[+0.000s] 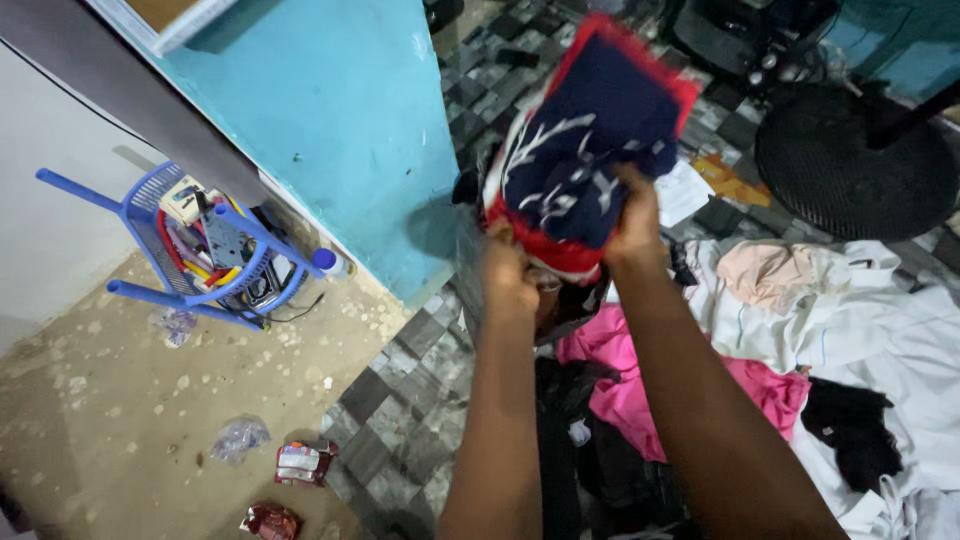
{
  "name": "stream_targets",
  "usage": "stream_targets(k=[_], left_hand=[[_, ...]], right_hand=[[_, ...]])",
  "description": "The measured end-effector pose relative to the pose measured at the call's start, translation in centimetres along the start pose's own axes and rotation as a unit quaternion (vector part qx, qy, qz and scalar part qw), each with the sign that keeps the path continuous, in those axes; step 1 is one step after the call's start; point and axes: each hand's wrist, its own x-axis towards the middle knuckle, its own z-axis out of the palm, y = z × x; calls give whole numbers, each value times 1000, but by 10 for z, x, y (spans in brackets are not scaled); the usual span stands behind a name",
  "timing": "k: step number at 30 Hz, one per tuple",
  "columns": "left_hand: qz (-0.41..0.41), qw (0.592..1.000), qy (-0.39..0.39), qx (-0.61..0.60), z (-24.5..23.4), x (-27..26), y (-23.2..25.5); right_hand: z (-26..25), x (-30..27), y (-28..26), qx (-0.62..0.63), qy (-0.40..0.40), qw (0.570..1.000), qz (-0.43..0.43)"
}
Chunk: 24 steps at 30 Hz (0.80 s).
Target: The person sorts clothes by picking up individual items from a pile on the floor, including a black shirt, a brown printed shirt, a pink shirt, a white shirt, a plaid shirt, and an orange patterned cloth, and placing them into a black bag.
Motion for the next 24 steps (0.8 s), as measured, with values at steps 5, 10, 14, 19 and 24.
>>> stream_targets(k=[5,10,14,19,24], left_hand=[[-207,977,-45,-28,-43,56,-57],[-59,882,18,467,-24,31,-52],[196,595,-103,773,-2,-2,-36],[216,592,-250,736,9,7,-69],[160,506,-331,780,-27,50,-99]], right_hand=[[-104,-35,78,-210,135,965,81],[-171,-40,103,-701,279,656,-34],[-121,-46,64,-800,157,536,-219],[-73,-60,20,-783,228,547,-191],[-105,-40,20,-894,185,403,60]])
